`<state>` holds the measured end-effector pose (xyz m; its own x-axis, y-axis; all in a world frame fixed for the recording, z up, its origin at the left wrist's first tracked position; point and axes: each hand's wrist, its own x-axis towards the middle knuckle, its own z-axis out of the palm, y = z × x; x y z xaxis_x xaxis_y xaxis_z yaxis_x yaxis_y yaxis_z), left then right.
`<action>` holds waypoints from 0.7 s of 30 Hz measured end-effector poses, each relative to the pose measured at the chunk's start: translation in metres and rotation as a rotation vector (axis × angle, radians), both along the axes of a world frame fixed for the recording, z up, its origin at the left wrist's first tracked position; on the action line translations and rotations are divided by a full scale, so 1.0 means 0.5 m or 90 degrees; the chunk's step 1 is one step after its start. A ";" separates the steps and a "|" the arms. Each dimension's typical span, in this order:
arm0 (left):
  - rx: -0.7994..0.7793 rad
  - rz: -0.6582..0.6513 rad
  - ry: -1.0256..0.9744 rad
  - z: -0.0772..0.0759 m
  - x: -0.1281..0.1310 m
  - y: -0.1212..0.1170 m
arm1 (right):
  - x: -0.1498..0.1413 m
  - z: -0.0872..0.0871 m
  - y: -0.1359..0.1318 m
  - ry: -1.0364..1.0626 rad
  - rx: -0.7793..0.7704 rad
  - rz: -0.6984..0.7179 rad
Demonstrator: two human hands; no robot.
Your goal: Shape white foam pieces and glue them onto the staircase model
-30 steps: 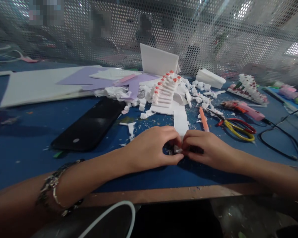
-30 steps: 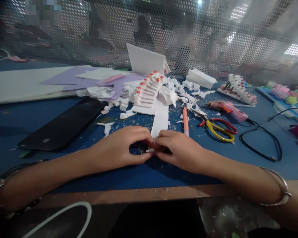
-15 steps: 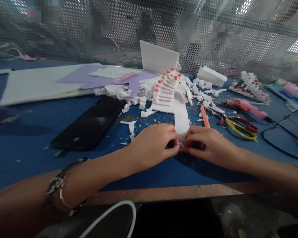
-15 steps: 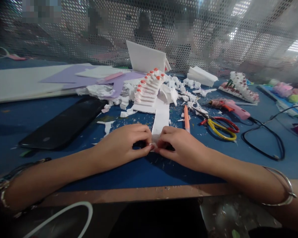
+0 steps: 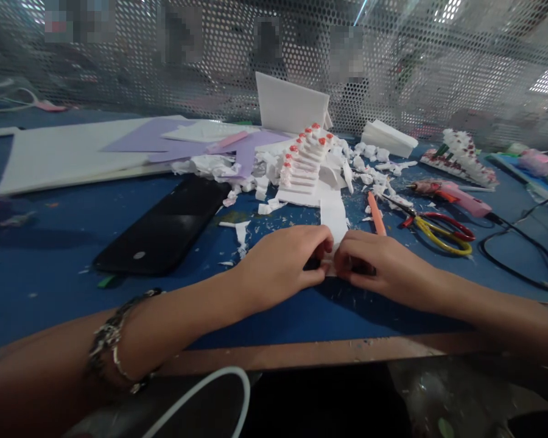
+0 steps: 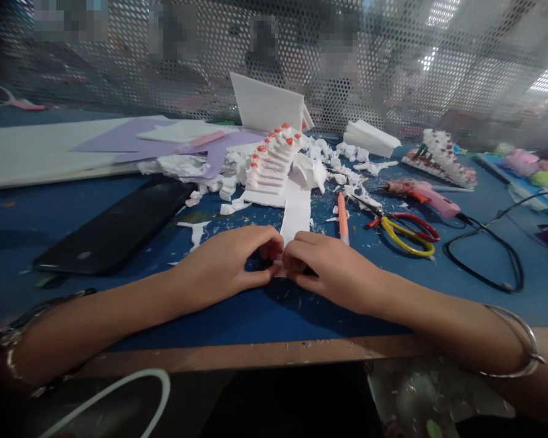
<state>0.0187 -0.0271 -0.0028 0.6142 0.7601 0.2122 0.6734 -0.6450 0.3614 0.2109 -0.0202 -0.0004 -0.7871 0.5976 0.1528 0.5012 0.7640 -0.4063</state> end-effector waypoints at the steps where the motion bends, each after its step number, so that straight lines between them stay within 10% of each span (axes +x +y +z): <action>1: 0.001 0.001 0.004 0.001 -0.001 0.000 | 0.002 0.002 0.001 -0.004 -0.006 0.012; 21: 0.099 -0.123 0.094 0.004 -0.008 0.002 | 0.004 -0.001 0.001 -0.045 0.078 0.019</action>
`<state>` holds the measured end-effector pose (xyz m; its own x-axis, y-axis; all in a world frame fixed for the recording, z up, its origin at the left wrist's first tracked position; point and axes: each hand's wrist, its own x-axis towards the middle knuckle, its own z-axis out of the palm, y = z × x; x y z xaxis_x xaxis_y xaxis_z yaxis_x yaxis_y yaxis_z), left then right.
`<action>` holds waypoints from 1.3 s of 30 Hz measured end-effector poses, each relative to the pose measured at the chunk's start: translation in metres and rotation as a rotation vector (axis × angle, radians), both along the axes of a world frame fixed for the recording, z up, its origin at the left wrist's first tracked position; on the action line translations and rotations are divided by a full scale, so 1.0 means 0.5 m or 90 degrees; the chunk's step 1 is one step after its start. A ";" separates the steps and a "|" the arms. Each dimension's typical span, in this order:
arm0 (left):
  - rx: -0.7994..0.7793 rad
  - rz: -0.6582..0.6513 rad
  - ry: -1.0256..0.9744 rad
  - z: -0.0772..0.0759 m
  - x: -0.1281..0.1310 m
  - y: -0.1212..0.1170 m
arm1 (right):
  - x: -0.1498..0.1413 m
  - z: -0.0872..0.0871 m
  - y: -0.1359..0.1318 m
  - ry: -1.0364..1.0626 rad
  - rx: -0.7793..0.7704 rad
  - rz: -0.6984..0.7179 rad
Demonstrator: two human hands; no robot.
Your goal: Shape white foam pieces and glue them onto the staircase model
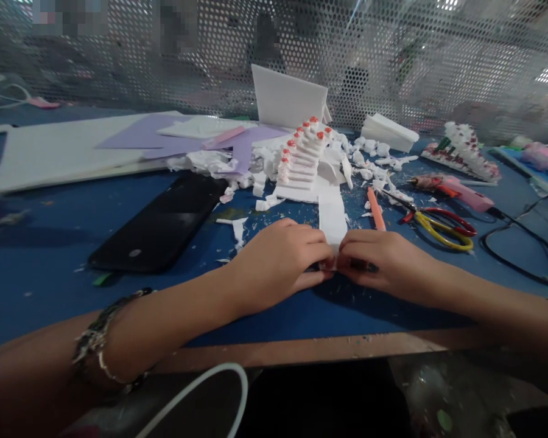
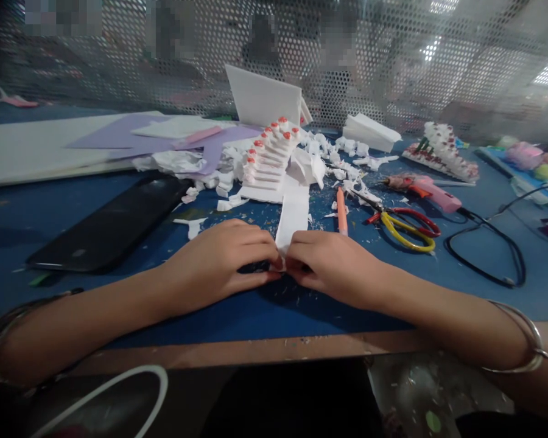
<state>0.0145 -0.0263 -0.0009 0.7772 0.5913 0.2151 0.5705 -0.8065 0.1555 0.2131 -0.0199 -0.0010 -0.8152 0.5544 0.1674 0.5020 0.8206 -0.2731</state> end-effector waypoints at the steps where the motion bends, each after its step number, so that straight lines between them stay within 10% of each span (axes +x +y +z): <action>1: 0.002 0.001 0.001 0.000 0.001 0.000 | 0.000 0.001 0.002 0.009 -0.019 -0.002; 20: -0.132 0.105 -0.069 0.001 0.005 0.009 | -0.006 -0.001 0.008 0.028 -0.062 -0.017; 39: -0.068 -0.001 -0.030 0.004 -0.005 0.018 | 0.000 0.017 0.017 0.001 -0.108 0.018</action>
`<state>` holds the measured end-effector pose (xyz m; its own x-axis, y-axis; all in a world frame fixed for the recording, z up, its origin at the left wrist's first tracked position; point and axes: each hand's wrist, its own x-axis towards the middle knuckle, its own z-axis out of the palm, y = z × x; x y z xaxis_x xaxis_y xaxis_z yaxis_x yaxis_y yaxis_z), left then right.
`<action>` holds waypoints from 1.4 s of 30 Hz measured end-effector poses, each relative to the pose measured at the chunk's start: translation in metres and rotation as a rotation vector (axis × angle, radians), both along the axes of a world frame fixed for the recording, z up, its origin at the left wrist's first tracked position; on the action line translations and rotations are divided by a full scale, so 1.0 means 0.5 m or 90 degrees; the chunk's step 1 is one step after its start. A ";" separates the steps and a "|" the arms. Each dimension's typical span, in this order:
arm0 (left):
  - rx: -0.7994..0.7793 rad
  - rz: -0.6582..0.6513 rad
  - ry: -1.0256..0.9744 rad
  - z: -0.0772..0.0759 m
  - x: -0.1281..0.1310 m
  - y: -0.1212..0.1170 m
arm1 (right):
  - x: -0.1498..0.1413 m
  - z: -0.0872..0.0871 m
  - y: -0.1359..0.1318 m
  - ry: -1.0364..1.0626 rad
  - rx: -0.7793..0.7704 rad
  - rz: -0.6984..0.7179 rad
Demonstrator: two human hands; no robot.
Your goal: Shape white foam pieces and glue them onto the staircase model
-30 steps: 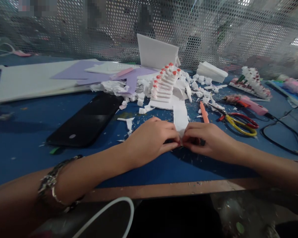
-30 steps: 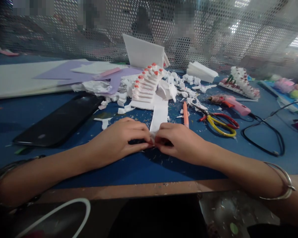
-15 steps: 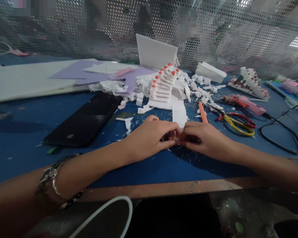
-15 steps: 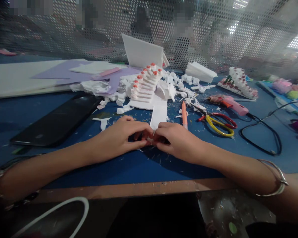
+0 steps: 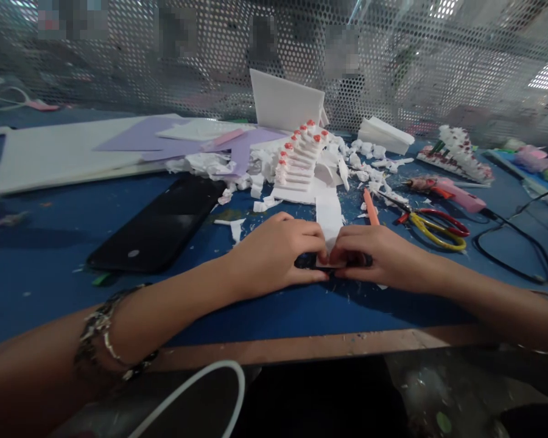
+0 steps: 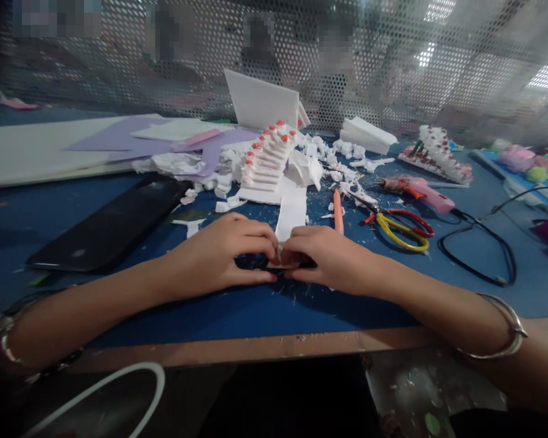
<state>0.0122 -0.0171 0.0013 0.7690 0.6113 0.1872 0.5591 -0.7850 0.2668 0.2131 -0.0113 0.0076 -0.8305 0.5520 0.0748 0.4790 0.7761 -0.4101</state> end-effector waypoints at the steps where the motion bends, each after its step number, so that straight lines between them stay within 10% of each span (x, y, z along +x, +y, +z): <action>1: -0.018 0.007 -0.008 0.000 0.001 0.001 | 0.000 0.000 0.000 -0.002 0.004 -0.002; 18: 0.099 0.022 -0.020 -0.001 0.007 -0.008 | -0.013 -0.013 -0.029 -0.068 0.248 -0.078; 42: -0.280 0.147 -0.372 0.013 0.015 -0.016 | -0.004 -0.001 -0.030 0.271 0.139 -0.155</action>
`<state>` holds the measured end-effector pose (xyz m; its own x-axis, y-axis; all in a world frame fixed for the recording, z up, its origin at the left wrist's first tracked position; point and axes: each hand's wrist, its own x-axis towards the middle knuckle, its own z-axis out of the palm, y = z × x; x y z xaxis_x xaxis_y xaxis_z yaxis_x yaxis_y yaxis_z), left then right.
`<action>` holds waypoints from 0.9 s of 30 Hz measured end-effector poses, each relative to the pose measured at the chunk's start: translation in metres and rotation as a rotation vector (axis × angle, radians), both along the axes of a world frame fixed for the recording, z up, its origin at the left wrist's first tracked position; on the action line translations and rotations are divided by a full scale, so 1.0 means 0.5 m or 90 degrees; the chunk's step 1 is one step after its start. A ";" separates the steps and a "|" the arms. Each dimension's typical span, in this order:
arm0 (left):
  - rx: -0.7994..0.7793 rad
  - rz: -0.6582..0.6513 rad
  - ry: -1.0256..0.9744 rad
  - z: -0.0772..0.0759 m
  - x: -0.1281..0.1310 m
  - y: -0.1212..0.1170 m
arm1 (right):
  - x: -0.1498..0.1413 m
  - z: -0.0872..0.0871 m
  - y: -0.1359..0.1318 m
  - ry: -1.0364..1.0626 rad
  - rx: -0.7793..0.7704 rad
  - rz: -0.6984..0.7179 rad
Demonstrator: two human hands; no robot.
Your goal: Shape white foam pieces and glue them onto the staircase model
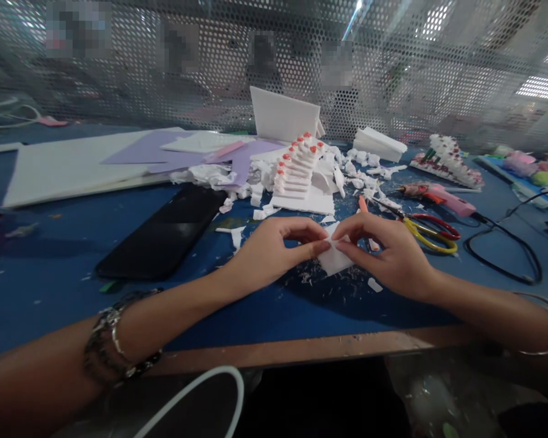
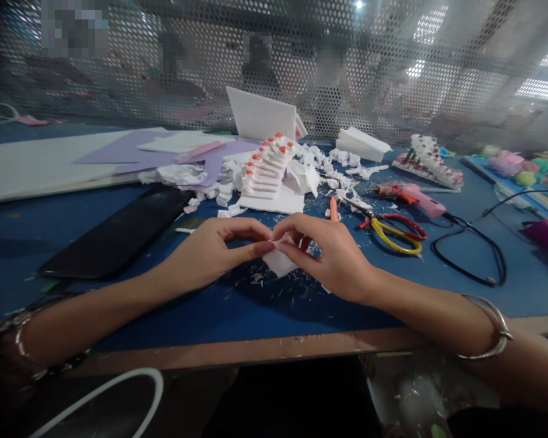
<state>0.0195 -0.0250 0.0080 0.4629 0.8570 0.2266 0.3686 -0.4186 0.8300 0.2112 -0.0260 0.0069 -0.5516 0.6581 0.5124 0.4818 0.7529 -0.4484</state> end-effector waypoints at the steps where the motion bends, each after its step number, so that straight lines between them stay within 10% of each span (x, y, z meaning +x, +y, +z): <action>1: -0.009 -0.006 -0.006 0.001 0.001 0.000 | 0.000 0.000 0.000 -0.002 -0.004 0.005; 14: -0.099 0.024 -0.069 -0.005 0.000 0.007 | 0.001 0.001 -0.001 0.011 -0.048 0.029; 27: -0.151 0.023 -0.067 -0.008 0.000 0.009 | 0.012 0.003 0.008 -0.048 0.119 0.040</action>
